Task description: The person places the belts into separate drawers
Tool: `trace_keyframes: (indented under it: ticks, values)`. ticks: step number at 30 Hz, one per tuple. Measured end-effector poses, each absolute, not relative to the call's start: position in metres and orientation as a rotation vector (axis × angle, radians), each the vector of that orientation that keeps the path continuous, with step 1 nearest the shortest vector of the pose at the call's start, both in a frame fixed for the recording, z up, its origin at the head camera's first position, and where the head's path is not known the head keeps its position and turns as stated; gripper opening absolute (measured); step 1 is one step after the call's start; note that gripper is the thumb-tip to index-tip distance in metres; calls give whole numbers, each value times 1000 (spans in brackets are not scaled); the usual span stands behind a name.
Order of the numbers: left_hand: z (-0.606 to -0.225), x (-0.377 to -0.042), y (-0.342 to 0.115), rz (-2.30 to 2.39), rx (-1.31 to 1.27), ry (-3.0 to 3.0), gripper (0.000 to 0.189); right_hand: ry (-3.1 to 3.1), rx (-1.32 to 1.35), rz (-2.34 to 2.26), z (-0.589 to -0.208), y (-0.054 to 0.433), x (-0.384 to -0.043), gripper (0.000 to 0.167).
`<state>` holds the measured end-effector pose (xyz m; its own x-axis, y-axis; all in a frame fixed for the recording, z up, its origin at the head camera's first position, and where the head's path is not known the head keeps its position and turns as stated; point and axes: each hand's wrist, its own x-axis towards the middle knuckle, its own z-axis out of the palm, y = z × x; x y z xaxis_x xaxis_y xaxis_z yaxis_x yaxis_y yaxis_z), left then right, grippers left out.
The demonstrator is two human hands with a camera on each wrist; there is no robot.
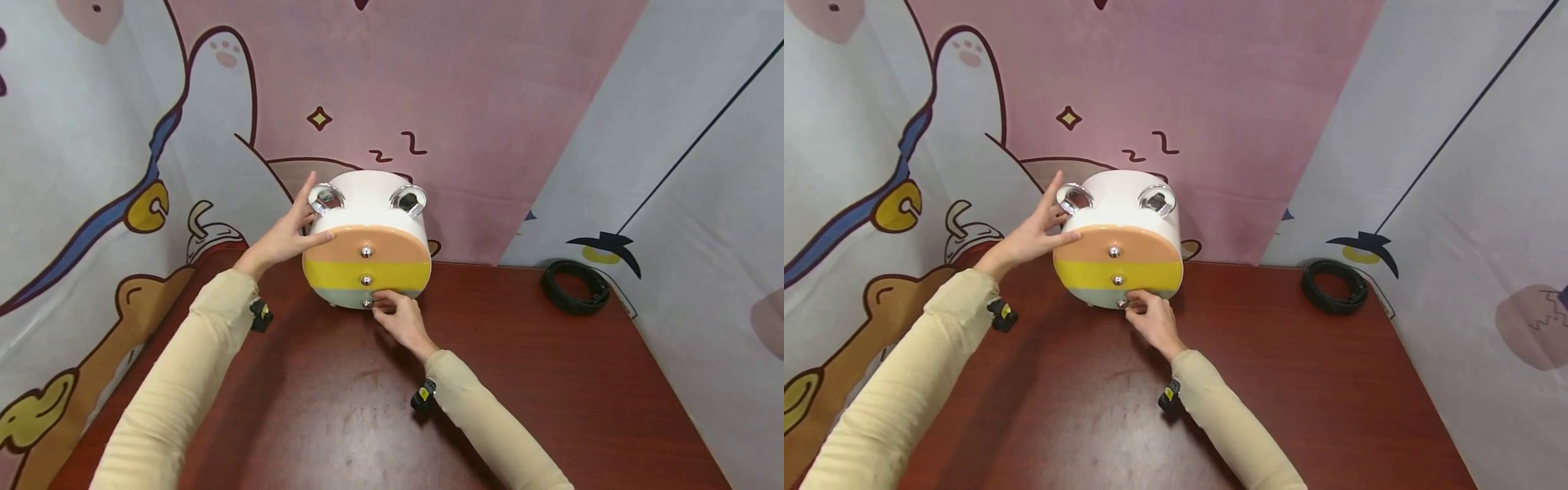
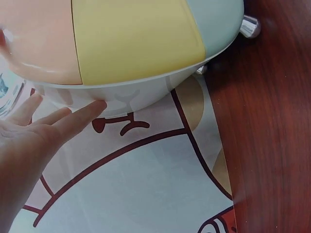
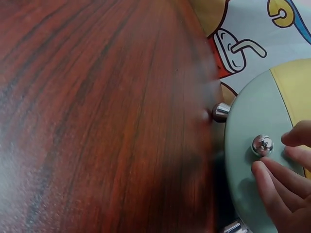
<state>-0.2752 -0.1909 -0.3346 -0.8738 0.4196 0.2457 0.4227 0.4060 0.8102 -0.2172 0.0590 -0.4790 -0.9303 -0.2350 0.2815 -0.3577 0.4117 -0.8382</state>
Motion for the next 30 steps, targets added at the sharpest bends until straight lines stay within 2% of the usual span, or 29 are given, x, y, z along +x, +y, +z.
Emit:
trace_keyframes:
  ticks: [12,19,24,30]
  values:
    - [-322,-271,-186,-1443,-884,-2730,85,-2542,659,1726,-488,60,-223,32]
    - [-304,-257,-181,-1490,-916,-2760,84,-2500,710,1780,-494,59,-224,37]
    - [-316,-268,-188,-1526,-893,-2782,82,-2484,727,1810,-497,56,-222,39]
    - [-323,-277,-192,-1563,-897,-2766,80,-2507,799,1827,-482,55,-215,41]
